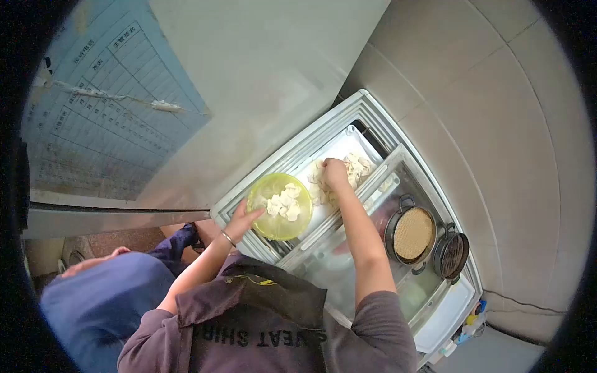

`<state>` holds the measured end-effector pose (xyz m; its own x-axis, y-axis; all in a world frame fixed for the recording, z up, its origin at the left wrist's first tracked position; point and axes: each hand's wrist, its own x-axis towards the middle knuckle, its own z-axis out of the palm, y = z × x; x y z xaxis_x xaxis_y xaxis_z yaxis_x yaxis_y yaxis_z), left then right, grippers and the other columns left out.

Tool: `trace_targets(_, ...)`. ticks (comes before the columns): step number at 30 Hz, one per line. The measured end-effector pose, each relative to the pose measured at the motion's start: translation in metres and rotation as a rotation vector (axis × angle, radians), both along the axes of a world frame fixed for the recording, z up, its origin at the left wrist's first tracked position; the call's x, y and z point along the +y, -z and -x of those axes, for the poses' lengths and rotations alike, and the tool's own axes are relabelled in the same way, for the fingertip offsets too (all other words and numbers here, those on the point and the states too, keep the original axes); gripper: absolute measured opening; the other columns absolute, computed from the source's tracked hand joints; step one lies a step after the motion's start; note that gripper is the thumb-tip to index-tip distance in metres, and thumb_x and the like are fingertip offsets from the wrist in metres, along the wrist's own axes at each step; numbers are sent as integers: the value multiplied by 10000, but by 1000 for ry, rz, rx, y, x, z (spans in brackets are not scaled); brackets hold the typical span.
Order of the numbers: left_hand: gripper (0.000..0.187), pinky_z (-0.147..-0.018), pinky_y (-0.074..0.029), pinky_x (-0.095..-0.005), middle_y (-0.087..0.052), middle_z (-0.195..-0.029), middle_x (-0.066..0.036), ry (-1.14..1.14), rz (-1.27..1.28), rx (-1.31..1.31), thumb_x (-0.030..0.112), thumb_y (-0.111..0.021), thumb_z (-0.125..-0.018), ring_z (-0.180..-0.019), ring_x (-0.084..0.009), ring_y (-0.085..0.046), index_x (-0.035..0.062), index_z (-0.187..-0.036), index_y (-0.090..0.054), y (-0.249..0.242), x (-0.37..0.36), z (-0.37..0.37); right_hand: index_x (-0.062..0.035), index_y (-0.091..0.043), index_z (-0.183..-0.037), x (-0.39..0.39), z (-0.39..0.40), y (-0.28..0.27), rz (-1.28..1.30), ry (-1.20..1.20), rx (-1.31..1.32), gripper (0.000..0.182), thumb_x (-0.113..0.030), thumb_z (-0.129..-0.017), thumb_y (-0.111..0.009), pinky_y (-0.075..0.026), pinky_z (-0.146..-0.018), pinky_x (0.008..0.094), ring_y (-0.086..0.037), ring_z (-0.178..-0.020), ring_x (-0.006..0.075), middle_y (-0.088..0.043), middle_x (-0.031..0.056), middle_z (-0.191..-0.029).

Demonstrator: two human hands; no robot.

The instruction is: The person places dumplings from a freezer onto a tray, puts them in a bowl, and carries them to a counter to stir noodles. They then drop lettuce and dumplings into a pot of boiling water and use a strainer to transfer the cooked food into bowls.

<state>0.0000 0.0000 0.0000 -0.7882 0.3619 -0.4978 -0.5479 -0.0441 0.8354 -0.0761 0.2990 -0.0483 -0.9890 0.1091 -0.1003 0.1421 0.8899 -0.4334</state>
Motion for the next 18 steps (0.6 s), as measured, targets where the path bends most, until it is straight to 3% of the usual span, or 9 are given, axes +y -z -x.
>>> trace_targets(3,578,-810,-422,-278,-481,-1101,-107,-14,-68,-31,147,-586,-778,-983,-165,-489,-3,-1240,-271,1,13,-15,-46,-638,-792,11,-12,-29,-5,83,-111,156,-73,-647,-587,-459,-669,331,-605,-720,239,-617,157,-777)
trace_targets(6,573,-810,-422,-276,-482,-1099,-108,-26,10,25,140,-585,-777,-978,-164,-491,-5,-1238,-276,4,-1,-1,-26,-626,-814,10,-2,-50,422,258,-262,142,-97,-691,-617,-442,-595,250,-572,-666,130,-605,52,-674)
trace_targets(7,577,-812,-421,-276,-480,-1103,-108,-10,-7,45,140,-583,-778,-981,-165,-490,0,-1244,-272,5,0,0,-26,-626,-814,9,-5,-63,413,261,-264,142,-97,-691,-617,-442,-595,250,-572,-666,130,-605,52,-674)
trace_targets(9,582,-815,-420,-276,-479,-1107,-108,11,-27,53,140,-582,-778,-984,-166,-488,5,-1250,-269,2,4,-2,-23,-612,-876,-3,-17,-86,853,185,-420,214,-113,-685,-644,-456,-572,245,-546,-598,120,-609,45,-717)
trace_targets(11,587,-842,-396,-274,-477,-1123,-102,-39,-102,-33,130,-612,-748,-1010,-160,-468,16,-1237,-308,-11,4,0,-22,-595,-940,-14,-22,-94,947,90,-476,252,-134,-716,-625,-459,-575,244,-551,-605,122,-611,50,-739)
trace_targets(13,588,-840,-397,-273,-479,-1120,-101,-39,-92,-48,130,-611,-748,-1007,-159,-470,18,-1239,-306,-13,2,-1,-39,-591,-961,-15,-17,-66,715,13,-197,294,-164,-700,-647,-466,-581,247,-558,-611,143,-611,69,-745)
trace_targets(14,590,-838,-399,-273,-481,-1117,-100,-42,-87,-62,129,-610,-749,-1004,-158,-471,20,-1241,-303,-15,2,0,-62,-591,-966,-14,-12,-60,402,44,-175,343,-216,-668,-664,-464,-696,297,-577,-702,188,-600,93,-784)
trace_targets(15,590,-838,-399,-273,-481,-1117,-100,-39,-85,-57,129,-610,-749,-1004,-158,-471,20,-1241,-303,-13,2,-1,-62,-591,-966,-16,-12,-48,404,46,-170,343,-216,-668,-664,-464,-696,297,-577,-702,188,-600,93,-784)
trace_targets(18,582,-835,-399,-270,-482,-1114,-101,-41,-81,-28,128,-602,-756,-1003,-158,-471,23,-1243,-302,-8,1,-1,-96,-596,-835,-40,-19,-22,-320,-142,57,283,-261,-614,-660,-371,-849,365,-552,-888,234,-573,103,-841)
